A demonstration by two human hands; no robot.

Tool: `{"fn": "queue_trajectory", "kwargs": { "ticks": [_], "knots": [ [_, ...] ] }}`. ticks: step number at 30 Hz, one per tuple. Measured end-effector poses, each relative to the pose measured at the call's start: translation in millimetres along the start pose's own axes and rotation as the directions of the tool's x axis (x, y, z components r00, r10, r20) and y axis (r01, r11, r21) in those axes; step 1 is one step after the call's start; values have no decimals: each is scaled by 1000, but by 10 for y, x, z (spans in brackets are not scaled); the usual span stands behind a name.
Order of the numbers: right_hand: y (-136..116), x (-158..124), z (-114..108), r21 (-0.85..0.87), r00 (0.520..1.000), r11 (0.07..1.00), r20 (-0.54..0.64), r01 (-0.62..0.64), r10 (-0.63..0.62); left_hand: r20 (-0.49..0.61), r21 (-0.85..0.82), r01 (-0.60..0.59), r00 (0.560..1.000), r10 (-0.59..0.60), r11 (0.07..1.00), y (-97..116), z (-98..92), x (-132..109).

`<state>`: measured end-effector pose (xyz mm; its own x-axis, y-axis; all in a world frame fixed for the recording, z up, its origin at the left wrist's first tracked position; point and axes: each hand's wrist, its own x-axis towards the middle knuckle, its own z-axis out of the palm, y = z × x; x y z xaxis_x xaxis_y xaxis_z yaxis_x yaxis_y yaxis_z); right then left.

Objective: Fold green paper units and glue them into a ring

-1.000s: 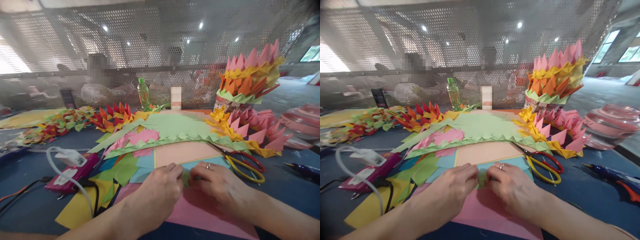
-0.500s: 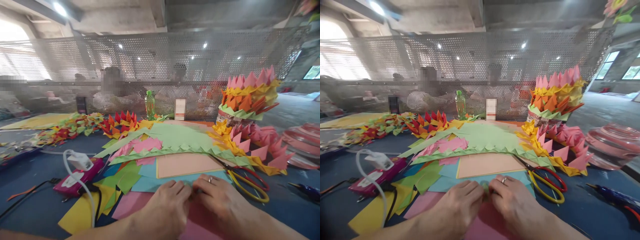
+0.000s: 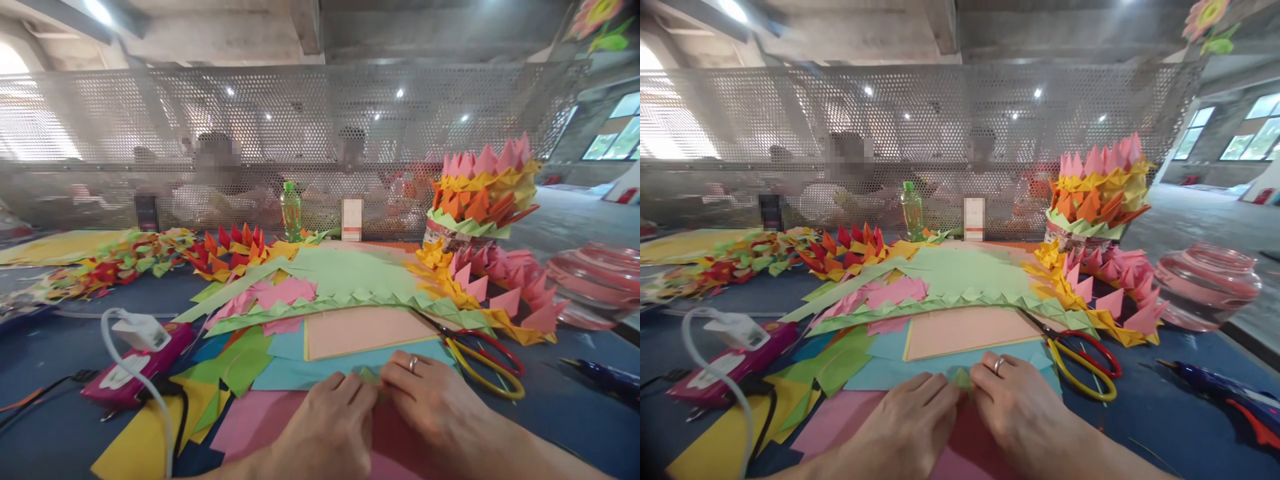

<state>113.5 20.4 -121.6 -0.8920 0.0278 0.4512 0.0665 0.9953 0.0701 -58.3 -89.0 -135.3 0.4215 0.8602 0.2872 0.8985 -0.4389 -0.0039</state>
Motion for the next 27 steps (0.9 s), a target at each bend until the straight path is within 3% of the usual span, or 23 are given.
{"fn": "queue_trajectory", "kwargs": {
  "ticks": [5, 10, 13, 17, 20, 24, 27],
  "knots": [
    [-7, 10, -33, 0, 1000, 1000, -26, -7, 7, 4, 35, 32, 999, -32, 999, 3, 78, -17],
    [-30, -3, -25, -17, 999, 999, 39, -35, 36, 19, 71, 24, 1000, -25, 997, 30, 106, -36],
    [-32, -14, 3, -42, 998, 998, 42, -53, 55, 45, 119, 7, 999, -13, 993, 77, 17, -37],
    [-9, -32, -6, -20, 986, 994, 130, -103, 105, 113, 155, -51, 993, 33, 987, 98, -182, -17],
    [29, -34, -30, 14, 976, 992, 180, -126, 122, 119, -6, -15, 993, 16, 1000, 19, -260, 12],
    [63, -28, -33, 23, 977, 993, 183, -120, 114, -9, -304, 118, 992, -126, 945, -129, -258, 65],
    [65, -31, -20, 16, 982, 993, 154, -117, 113, -91, -412, 207, 960, -266, 887, -204, -244, 132]
  ]
}}
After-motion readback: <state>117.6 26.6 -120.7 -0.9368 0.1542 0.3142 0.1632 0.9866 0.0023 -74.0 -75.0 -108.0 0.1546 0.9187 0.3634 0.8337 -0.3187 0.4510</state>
